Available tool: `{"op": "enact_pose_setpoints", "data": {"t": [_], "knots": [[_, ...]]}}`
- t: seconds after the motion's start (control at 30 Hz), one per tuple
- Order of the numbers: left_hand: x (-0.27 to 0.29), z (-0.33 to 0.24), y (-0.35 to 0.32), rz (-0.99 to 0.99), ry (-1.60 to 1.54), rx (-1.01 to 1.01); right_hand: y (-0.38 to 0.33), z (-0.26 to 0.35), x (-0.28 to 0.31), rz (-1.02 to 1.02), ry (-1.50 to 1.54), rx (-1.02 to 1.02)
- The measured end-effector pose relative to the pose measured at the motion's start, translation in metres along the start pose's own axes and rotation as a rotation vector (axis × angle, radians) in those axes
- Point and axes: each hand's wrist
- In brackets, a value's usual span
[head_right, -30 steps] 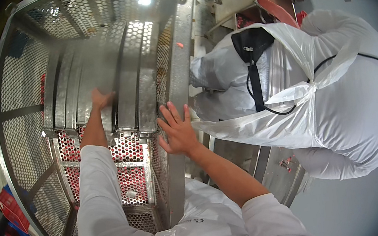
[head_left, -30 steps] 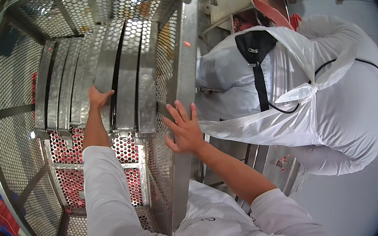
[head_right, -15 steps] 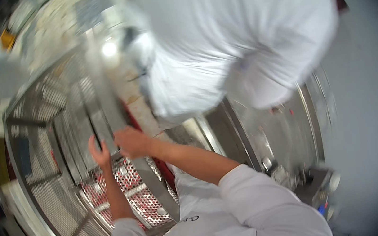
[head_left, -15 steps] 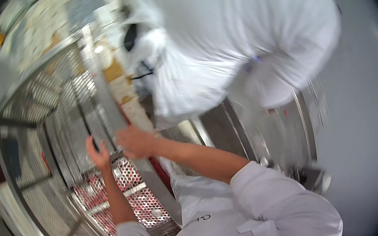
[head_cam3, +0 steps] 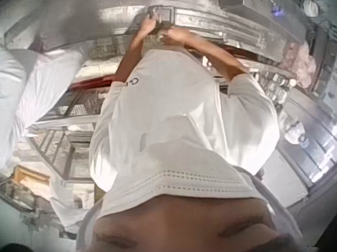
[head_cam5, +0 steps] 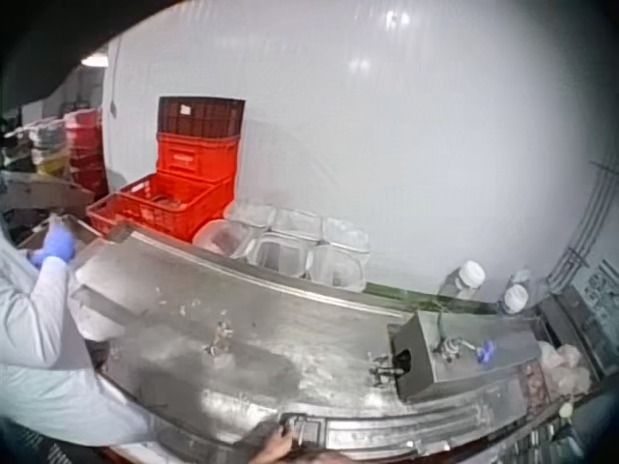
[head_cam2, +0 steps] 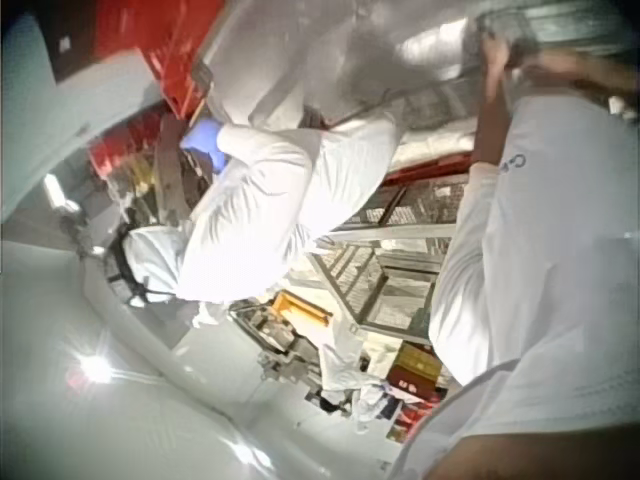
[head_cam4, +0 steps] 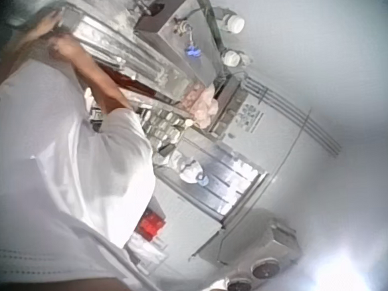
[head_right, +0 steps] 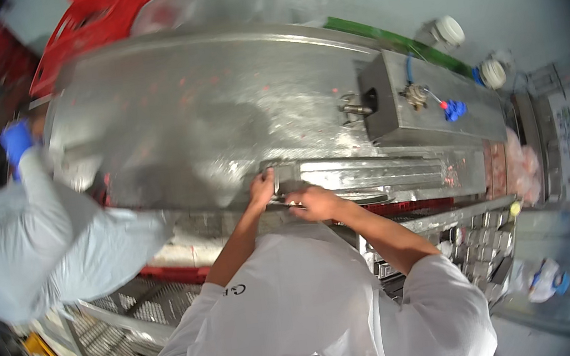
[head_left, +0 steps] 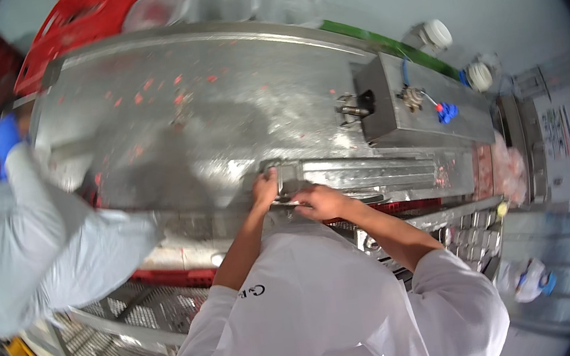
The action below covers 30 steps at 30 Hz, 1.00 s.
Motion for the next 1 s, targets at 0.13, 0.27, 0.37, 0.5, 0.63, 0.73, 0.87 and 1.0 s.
{"op": "enact_pose_setpoints", "data": {"t": [0.13, 0.27, 0.37, 0.5, 0.63, 0.73, 0.87, 1.0], "knots": [[-0.005, 0.008, 0.019, -0.093, 0.061, 0.164, -0.098, -0.165, 0.039, -0.68, 0.208, -0.52], [0.039, -0.083, 0.013, -0.139, 0.353, -0.005, -0.22, -0.286, 0.037, -1.044, -0.192, -1.488], [0.059, -0.134, 0.064, -0.312, 0.402, -0.236, -0.279, -0.341, -0.016, -1.069, -0.037, -1.672], [0.093, -0.203, 0.102, -0.472, 0.48, -0.33, -0.221, -0.309, -0.052, -1.351, 0.266, -1.408], [0.133, -0.233, 0.143, -0.571, 0.738, -0.363, -0.17, -0.296, -0.05, -1.325, 0.276, -1.376], [0.179, -0.23, 0.175, -0.615, 0.936, -0.347, -0.118, -0.272, -0.008, -1.288, 0.501, -1.181], [0.268, -0.194, 0.19, -0.739, 1.032, -0.418, -0.031, -0.229, 0.088, -1.331, 0.337, -0.884], [0.292, -0.163, 0.192, -0.792, 1.054, -0.454, 0.038, -0.214, 0.178, -1.083, 0.208, -0.913]]}}
Point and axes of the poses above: each hand's wrist, its own y-axis towards the middle knuckle, its own x-axis out of the back of the hand, z = x × y, and after that the axes turned 4 degrees about y, right-handed
